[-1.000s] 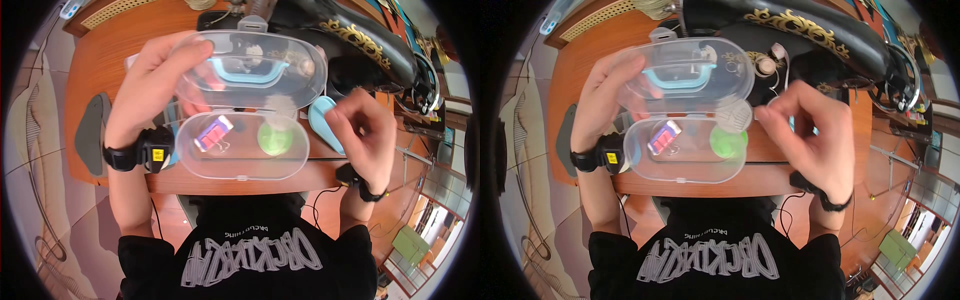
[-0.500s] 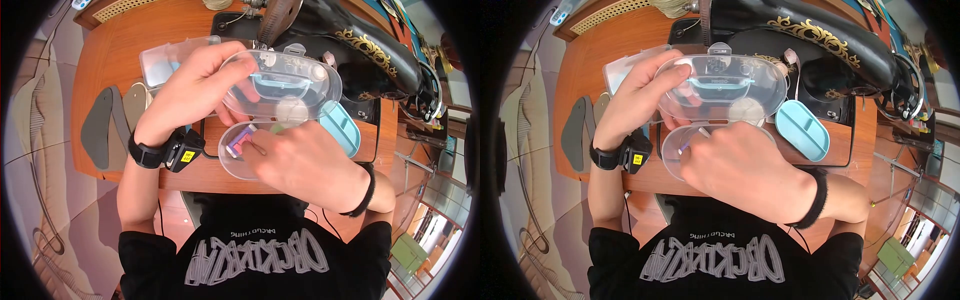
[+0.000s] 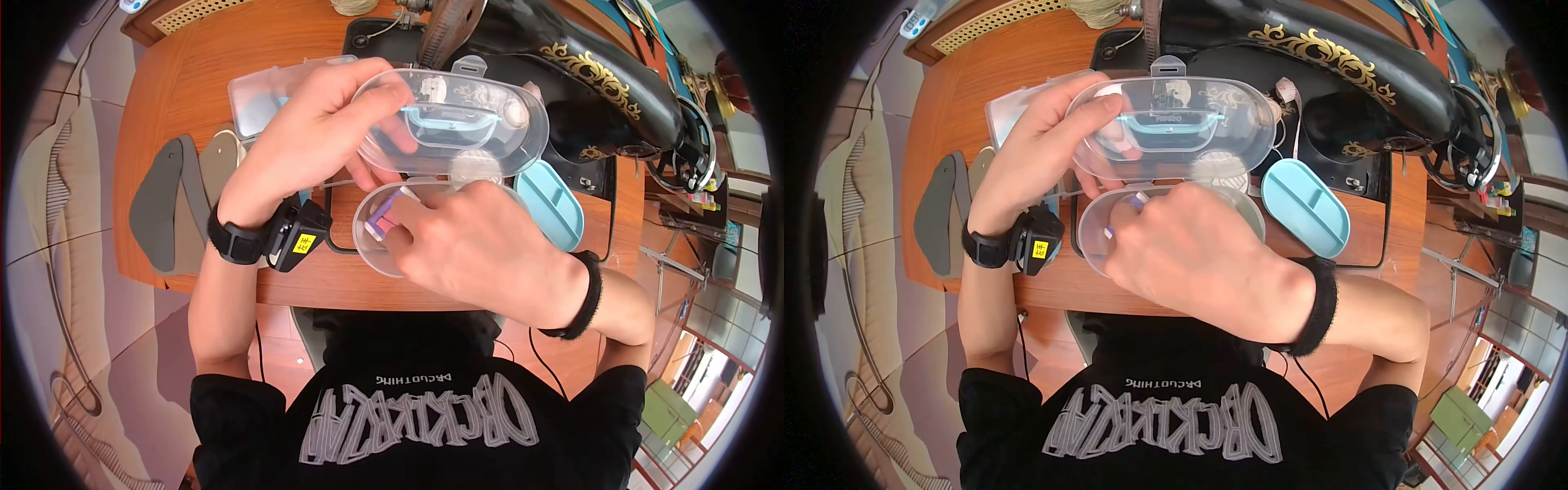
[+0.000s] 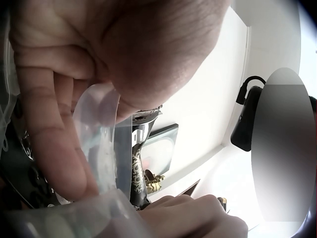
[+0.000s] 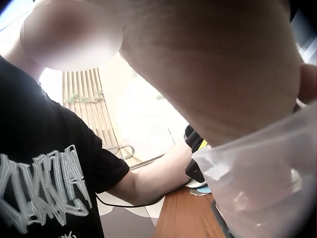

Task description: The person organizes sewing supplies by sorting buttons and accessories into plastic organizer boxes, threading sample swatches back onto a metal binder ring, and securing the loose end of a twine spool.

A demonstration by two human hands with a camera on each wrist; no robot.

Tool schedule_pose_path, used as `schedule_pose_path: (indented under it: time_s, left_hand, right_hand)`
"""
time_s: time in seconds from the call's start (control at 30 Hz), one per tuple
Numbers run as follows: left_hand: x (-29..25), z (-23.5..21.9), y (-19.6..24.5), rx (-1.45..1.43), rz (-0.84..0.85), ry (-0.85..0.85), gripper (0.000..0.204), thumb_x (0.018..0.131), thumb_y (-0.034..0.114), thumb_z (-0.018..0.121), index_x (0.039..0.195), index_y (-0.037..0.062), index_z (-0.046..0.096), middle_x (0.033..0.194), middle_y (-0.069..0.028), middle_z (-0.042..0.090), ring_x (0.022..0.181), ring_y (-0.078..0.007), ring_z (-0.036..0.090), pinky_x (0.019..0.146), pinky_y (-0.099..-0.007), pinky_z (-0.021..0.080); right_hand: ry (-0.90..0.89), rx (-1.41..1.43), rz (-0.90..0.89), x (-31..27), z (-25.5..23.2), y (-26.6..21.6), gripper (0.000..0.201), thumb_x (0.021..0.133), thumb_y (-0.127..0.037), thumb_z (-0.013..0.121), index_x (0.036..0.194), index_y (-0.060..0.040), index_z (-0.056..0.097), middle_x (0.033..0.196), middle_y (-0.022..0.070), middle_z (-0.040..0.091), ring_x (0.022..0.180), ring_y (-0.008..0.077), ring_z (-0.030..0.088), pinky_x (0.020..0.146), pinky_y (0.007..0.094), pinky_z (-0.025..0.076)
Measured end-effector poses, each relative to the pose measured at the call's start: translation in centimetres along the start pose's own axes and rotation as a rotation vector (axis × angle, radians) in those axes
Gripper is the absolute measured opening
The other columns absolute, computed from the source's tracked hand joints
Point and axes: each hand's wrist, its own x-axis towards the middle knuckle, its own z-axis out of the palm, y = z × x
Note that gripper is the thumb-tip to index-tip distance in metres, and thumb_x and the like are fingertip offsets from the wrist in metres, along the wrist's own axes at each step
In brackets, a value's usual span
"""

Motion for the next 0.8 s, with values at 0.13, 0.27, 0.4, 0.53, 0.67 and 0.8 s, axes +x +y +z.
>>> schedule_pose_path:
  time_s: [0.13, 0.27, 0.4, 0.53, 0.67, 0.8]
  left_hand:
    - [0.1, 0.0, -0.2, 0.007, 0.002, -0.003, 0.026, 0.107, 0.029, 0.056, 0.114, 0.0045, 0.062, 0.091, -0.0110, 0.076, 0.064, -0.0152, 0.073, 0.047, -0.0216, 0.054]
    - [0.2, 0.0, -0.1, 0.001, 0.017, -0.008, 0.029, 0.107, 0.026, 0.053, 0.111, -0.0019, 0.061, 0.091, -0.0151, 0.074, 0.068, -0.0231, 0.076, 0.050, -0.0252, 0.059]
    - [0.1, 0.0, 0.1, 0.002, 0.008, -0.013, 0.029, 0.107, 0.026, 0.053, 0.109, -0.0015, 0.061, 0.091, -0.0146, 0.074, 0.067, -0.0234, 0.076, 0.050, -0.0249, 0.058]
    - [0.0, 0.0, 0.2, 0.005, -0.029, -0.005, 0.028, 0.107, 0.026, 0.053, 0.109, -0.0006, 0.060, 0.091, -0.0138, 0.074, 0.068, -0.0236, 0.077, 0.050, -0.0241, 0.057]
    - [-0.2, 0.2, 0.4, 0.019, -0.030, 0.004, 0.027, 0.107, 0.026, 0.052, 0.109, -0.0001, 0.060, 0.091, -0.0135, 0.074, 0.068, -0.0237, 0.077, 0.050, -0.0238, 0.057]
    - [-0.3, 0.1, 0.3, 0.057, -0.003, -0.005, 0.025, 0.107, 0.028, 0.056, 0.112, 0.0044, 0.061, 0.089, -0.0117, 0.075, 0.062, -0.0168, 0.074, 0.047, -0.0216, 0.053]
  right_hand:
    - [-0.086, 0.055, -0.014, -0.2, 0.1, 0.7, 0.006, 0.076, -0.009, 0.070, 0.081, -0.0048, 0.070, 0.085, 0.0061, 0.066, 0.065, 0.0206, 0.071, 0.048, 0.0339, 0.054]
    - [-0.115, 0.038, -0.001, -0.3, -0.1, 0.9, 0.008, 0.077, -0.008, 0.069, 0.084, -0.0055, 0.071, 0.085, 0.0064, 0.067, 0.067, 0.0223, 0.072, 0.050, 0.0343, 0.055]
    - [-0.091, 0.074, 0.004, -0.9, -0.4, 1.2, 0.008, 0.078, -0.010, 0.070, 0.085, -0.0067, 0.069, 0.083, 0.0045, 0.065, 0.069, 0.0216, 0.072, 0.052, 0.0339, 0.056]
    - [0.102, 0.267, 0.129, -2.6, -3.2, 1.5, 0.009, 0.080, -0.009, 0.073, 0.084, -0.0077, 0.065, 0.083, 0.0027, 0.062, 0.070, 0.0186, 0.070, 0.054, 0.0344, 0.055]
    - [0.336, 0.661, 0.272, -7.0, -4.6, 3.5, 0.015, 0.081, -0.002, 0.078, 0.087, -0.0030, 0.064, 0.097, 0.0105, 0.070, 0.070, 0.0185, 0.066, 0.063, 0.0285, 0.054]
    - [0.652, 0.930, 0.656, -10.8, -3.4, 3.5, 0.010, 0.092, -0.003, 0.073, 0.096, 0.0018, 0.065, 0.092, 0.0092, 0.074, 0.073, 0.0079, 0.066, 0.059, 0.0199, 0.049]
